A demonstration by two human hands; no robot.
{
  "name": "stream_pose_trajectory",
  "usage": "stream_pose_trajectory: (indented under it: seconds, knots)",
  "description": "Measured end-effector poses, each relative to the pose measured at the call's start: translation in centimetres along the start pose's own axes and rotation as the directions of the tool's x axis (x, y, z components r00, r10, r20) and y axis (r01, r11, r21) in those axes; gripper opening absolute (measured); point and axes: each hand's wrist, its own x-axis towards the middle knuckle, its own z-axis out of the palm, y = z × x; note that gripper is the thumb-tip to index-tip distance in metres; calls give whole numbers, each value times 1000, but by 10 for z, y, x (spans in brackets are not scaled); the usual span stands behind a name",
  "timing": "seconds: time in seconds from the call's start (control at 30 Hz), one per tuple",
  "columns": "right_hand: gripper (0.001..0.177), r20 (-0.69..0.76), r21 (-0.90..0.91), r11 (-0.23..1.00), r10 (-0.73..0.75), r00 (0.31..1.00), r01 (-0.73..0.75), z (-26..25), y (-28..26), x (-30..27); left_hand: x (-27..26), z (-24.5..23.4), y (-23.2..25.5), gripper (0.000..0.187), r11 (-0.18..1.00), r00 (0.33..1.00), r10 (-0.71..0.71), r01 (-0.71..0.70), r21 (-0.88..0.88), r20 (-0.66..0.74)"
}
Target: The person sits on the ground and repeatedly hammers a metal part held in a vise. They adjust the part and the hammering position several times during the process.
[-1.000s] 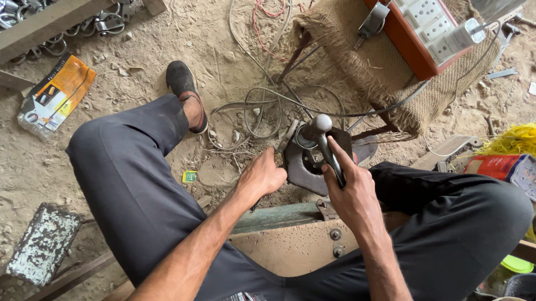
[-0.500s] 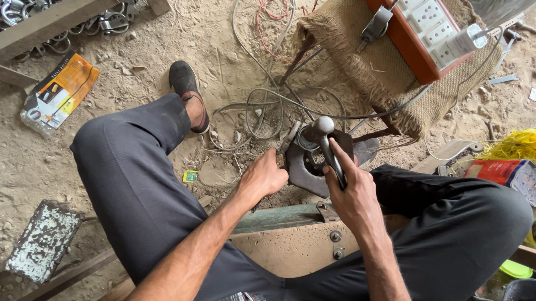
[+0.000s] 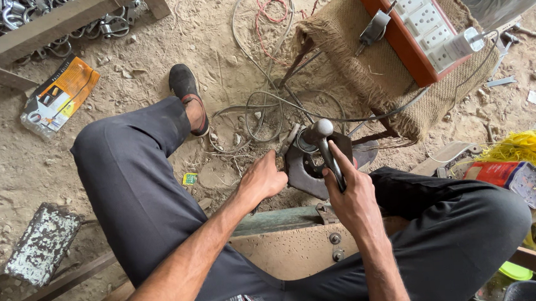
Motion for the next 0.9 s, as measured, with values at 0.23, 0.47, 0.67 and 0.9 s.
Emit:
stream_pose_trajectory:
  seconds: [0.23,0.47,0.67,0.9]
  knots:
    - [54,11,-8,1000,12,1000,-11,1,1,0,3,2,-1,91,1000,1000,-19,19,-8,24]
    - [54,20,-4,1000,24,1000,-24,1,3,0,5,2,-1,91,999,998,-32,32,-16,46]
    - [54,-1,-15,1000,-16,1000,16,3,2,1,9,3,-7,88,1000,1000,3,-2,-20,24]
    - [56,22,0,1000,19,1000,-19,1,2,0,7,4,-7,87,999,1000,22,-22,-26,9]
